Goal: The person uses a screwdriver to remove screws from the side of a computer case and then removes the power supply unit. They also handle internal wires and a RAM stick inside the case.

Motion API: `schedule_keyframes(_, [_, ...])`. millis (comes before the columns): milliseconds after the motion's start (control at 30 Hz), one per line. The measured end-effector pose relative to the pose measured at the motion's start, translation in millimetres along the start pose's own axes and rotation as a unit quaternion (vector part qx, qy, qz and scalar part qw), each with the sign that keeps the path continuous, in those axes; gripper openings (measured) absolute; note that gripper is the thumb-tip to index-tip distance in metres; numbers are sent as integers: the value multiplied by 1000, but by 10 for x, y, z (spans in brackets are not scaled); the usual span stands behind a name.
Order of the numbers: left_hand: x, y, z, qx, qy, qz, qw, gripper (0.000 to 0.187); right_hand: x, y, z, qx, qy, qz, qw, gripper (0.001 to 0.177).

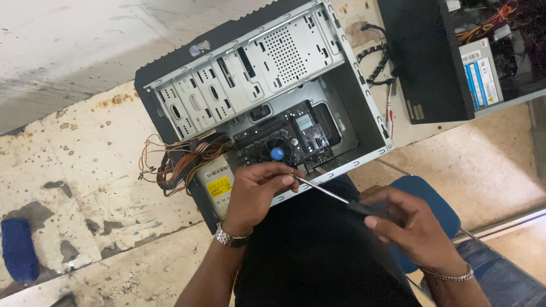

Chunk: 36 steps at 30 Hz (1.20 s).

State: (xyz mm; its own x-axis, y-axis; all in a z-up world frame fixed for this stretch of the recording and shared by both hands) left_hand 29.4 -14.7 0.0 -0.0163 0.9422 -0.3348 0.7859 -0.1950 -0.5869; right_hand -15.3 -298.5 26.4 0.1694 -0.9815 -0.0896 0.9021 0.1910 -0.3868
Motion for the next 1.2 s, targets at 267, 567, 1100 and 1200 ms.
schedule_keyframes(267, [-180, -1, -116, -197, 185, -1, 963, 14, 195, 21, -51, 21, -202, -181, 962, 17])
schedule_keyframes(567, [-808, 92, 48, -539, 573, 107, 608, 17, 1190, 225, -1382, 29, 181, -30, 983, 25])
schedule_keyframes(1100, [-1004, 42, 212, -608, 634, 75, 471, 33, 1024, 86, -1468, 64, 246, 23, 967, 18])
schedule_keyframes(1200, [-980, 85, 237, -603, 611, 111, 500, 32, 975, 37, -1399, 67, 273, 58, 958, 10])
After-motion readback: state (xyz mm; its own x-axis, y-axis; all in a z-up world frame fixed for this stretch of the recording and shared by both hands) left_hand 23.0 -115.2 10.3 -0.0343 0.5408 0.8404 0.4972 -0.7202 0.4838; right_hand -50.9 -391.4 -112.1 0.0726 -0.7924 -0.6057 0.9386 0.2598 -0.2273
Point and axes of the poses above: each hand's wrist, its own y-axis towards the middle knuckle, its own x-axis out of the back of the hand, z = x × y, the point moved 3 cm from there along y, towards the middle knuckle, and after that the axes turned 11 degrees about x, right-handed, at the moved point
